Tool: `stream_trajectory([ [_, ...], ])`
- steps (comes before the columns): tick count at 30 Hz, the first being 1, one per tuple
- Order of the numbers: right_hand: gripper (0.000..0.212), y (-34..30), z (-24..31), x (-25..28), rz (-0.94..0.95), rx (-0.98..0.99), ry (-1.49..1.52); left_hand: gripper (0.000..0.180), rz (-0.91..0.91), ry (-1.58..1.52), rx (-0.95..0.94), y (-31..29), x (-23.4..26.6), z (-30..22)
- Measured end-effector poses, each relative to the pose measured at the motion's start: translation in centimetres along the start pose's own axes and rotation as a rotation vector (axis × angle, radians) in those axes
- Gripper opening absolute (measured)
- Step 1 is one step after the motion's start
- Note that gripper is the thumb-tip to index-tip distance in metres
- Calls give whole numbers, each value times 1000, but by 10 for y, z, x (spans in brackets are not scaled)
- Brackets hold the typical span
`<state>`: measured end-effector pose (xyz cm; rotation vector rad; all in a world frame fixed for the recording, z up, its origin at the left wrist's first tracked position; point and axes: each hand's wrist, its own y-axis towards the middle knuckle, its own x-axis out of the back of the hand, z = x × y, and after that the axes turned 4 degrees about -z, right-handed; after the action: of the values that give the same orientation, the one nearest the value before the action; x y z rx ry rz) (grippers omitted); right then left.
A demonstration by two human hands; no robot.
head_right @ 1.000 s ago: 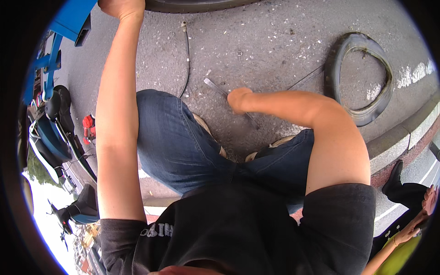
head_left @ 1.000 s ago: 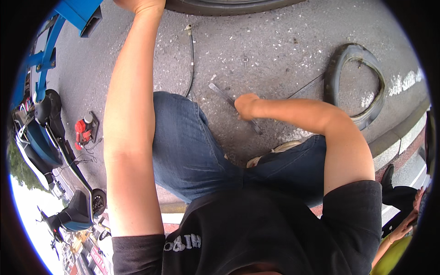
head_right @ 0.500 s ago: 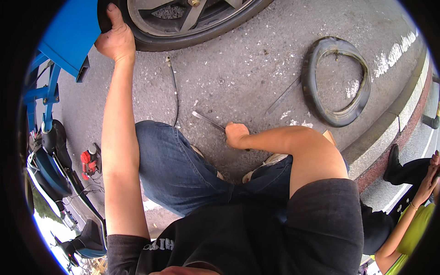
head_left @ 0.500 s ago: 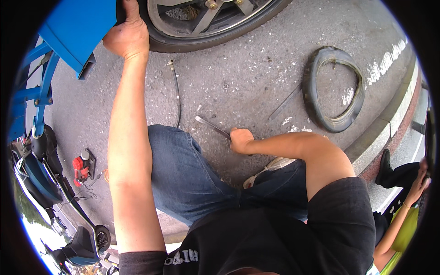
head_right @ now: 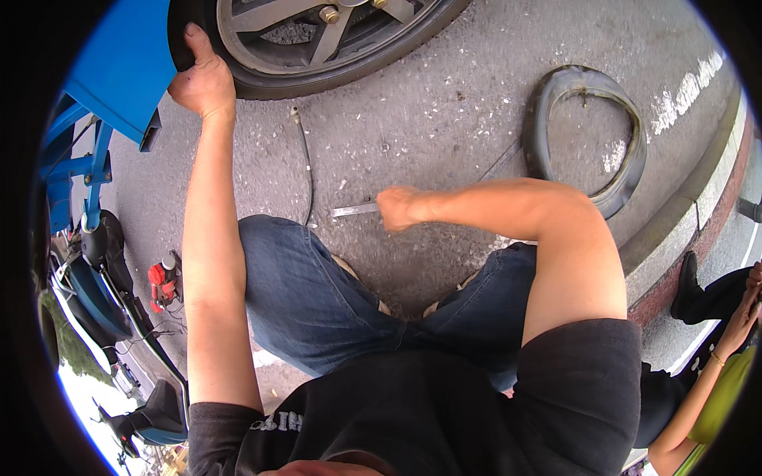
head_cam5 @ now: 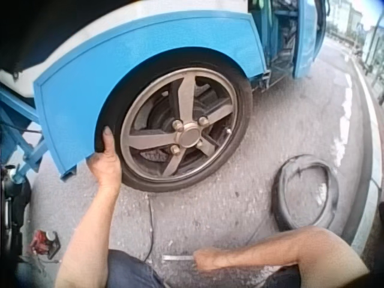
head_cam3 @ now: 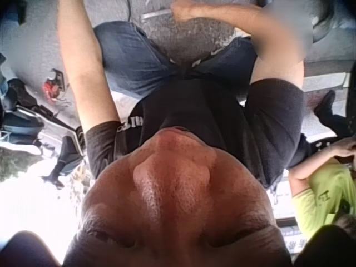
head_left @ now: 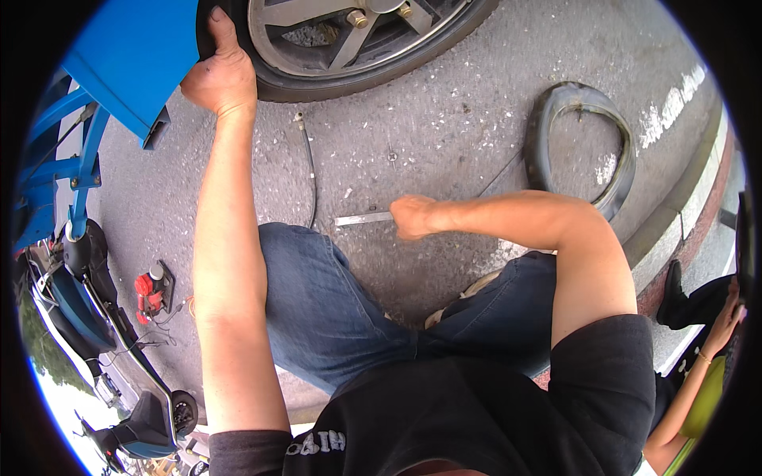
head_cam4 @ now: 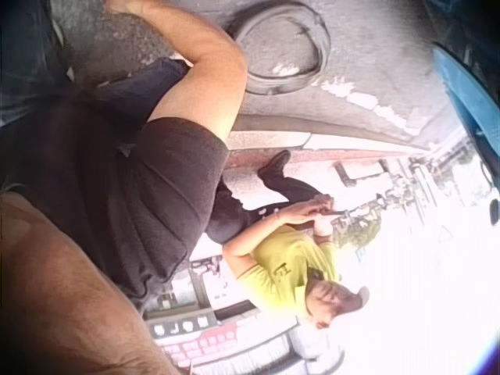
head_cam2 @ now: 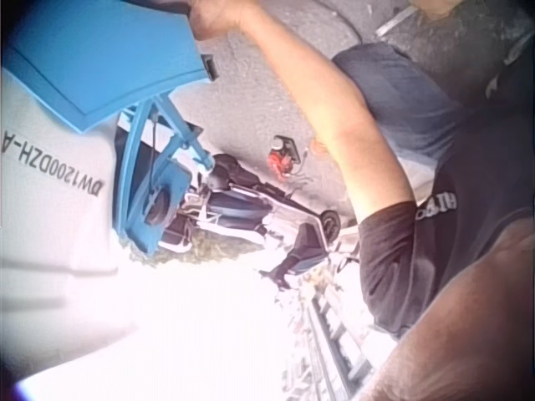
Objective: The person kneels beside a wheel mounted on a blue tire machine and installs a new inner tube into the tire. They use a metal pry bar to lever the tire bead over the rim and then connect an air hose to inflate the tire.
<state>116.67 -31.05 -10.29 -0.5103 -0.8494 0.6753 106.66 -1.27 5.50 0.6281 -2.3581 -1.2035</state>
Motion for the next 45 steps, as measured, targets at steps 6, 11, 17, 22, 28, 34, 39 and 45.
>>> stream_trajectory([
  [6,30,-87,-34,151,-496,230,-55,79,-17,16,-31,-1,-3,3],
  [11,46,-138,-48,239,-753,34,-239,77,41,-82,20,-4,4,-14],
  [17,48,-106,-42,301,-593,95,-392,73,52,-139,73,-3,6,-25],
  [22,50,-89,-25,323,-371,15,-482,71,49,-95,51,-3,5,-23],
  [28,52,-76,-3,333,-308,90,-475,68,67,-121,63,-2,6,-27],
  [34,51,-77,12,329,-267,13,-476,67,75,-47,54,0,8,-27],
  [39,51,-77,20,324,-282,11,-427,65,97,-38,55,2,9,-28],
  [45,51,-78,-7,264,-224,12,-110,59,28,-88,-22,5,7,-27],
])
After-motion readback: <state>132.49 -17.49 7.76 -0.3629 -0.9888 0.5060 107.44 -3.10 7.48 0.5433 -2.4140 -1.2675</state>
